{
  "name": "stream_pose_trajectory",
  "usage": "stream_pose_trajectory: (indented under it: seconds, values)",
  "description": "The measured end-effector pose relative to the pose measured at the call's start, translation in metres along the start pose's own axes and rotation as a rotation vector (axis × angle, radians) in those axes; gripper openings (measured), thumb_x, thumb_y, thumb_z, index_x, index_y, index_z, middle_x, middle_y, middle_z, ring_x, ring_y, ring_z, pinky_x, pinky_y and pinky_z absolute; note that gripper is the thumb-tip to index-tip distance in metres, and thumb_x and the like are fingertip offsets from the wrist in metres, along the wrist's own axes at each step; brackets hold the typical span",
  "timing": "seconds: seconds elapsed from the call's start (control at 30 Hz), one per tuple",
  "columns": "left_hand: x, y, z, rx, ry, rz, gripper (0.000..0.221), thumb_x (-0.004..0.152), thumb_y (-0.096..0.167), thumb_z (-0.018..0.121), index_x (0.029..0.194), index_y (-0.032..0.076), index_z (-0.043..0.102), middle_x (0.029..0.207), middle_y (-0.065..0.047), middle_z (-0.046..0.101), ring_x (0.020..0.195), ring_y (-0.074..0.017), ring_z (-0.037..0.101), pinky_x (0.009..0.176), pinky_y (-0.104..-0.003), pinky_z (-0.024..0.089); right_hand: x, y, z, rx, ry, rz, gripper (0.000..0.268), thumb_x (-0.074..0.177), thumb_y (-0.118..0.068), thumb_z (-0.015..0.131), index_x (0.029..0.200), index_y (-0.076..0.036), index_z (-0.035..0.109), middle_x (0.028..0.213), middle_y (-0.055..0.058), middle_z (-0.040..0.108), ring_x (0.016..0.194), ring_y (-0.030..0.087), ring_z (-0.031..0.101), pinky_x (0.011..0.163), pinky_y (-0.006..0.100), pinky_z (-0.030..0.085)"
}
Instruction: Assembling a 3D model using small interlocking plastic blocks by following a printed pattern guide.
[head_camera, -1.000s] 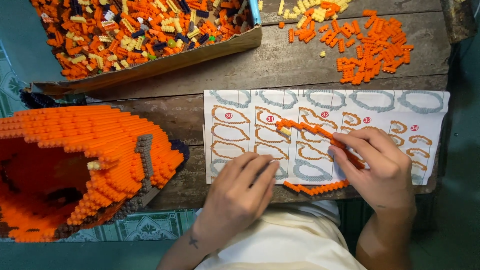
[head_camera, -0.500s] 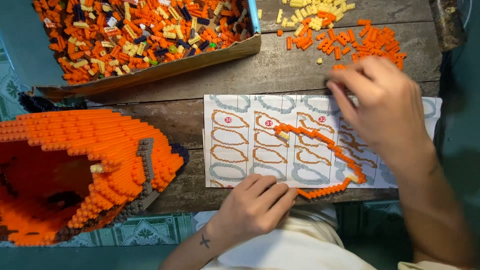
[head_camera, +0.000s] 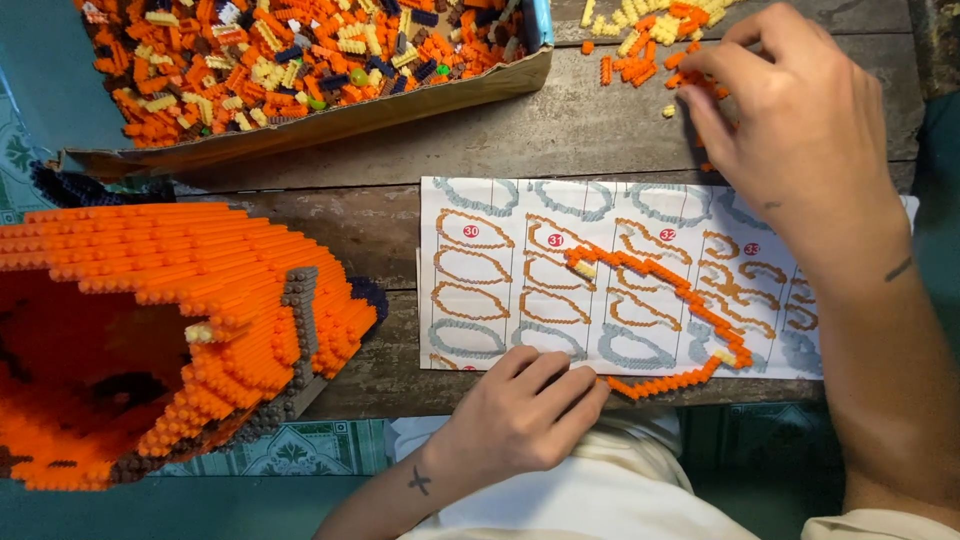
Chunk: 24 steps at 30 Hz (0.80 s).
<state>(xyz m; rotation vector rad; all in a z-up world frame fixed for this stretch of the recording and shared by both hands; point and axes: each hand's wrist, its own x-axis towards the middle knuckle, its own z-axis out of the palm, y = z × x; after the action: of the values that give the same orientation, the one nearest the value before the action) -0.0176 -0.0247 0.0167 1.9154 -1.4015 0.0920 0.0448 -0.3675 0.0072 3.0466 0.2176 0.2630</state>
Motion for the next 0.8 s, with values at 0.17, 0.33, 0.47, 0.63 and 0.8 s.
stream_pose_trajectory:
  seconds: [0.17, 0.33, 0.47, 0.63, 0.8]
  values:
    - [-0.001, 0.001, 0.004, -0.014, 0.006, -0.005, 0.007, 0.115, -0.002, 0.076, 0.108, -0.001, 0.079, 0.104, -0.014, 0.072, 0.091, -0.0296, 0.066, 0.078, -0.039, 0.052, -0.001, -0.005, 0.002, -0.038, -0.027, 0.023, 0.018, 0.124, -0.028, 0.092, 0.134, -0.015, 0.084, 0.136, 0.004, 0.074, 0.112, 0.030, 0.077, 0.066, 0.049, 0.061]
    - [0.001, 0.003, 0.006, -0.009, 0.007, 0.000, 0.010, 0.116, -0.002, 0.073, 0.108, -0.001, 0.077, 0.102, -0.013, 0.070, 0.085, -0.0273, 0.058, 0.077, -0.038, 0.048, -0.003, -0.001, 0.006, -0.077, -0.015, -0.012, 0.016, 0.126, -0.025, 0.092, 0.136, -0.016, 0.083, 0.136, 0.004, 0.074, 0.119, 0.028, 0.077, 0.068, 0.047, 0.062]
    - [-0.001, 0.006, 0.010, -0.026, -0.002, -0.009, 0.008, 0.115, -0.003, 0.076, 0.108, -0.002, 0.079, 0.102, -0.013, 0.071, 0.088, -0.0283, 0.062, 0.077, -0.038, 0.050, -0.005, 0.000, 0.009, -0.004, 0.011, -0.014, 0.013, 0.126, -0.017, 0.091, 0.136, -0.016, 0.083, 0.127, 0.005, 0.077, 0.117, 0.031, 0.077, 0.077, 0.048, 0.060]
    - [0.001, 0.008, 0.011, -0.070, -0.024, -0.014, 0.007, 0.116, -0.002, 0.075, 0.110, -0.002, 0.078, 0.105, -0.015, 0.072, 0.089, -0.0292, 0.063, 0.079, -0.041, 0.051, 0.007, -0.001, -0.011, 0.272, 0.066, -0.069, 0.016, 0.122, 0.007, 0.088, 0.136, -0.002, 0.086, 0.126, 0.017, 0.080, 0.115, 0.039, 0.075, 0.098, 0.048, 0.059]
    - [0.002, 0.005, 0.009, -0.165, 0.001, 0.008, 0.005, 0.113, -0.005, 0.077, 0.117, -0.002, 0.079, 0.114, -0.016, 0.078, 0.098, -0.0314, 0.069, 0.085, -0.041, 0.054, 0.009, 0.006, -0.019, 0.453, 0.071, -0.070, 0.012, 0.121, 0.016, 0.090, 0.131, 0.014, 0.085, 0.121, 0.026, 0.083, 0.109, 0.038, 0.078, 0.099, 0.046, 0.060]
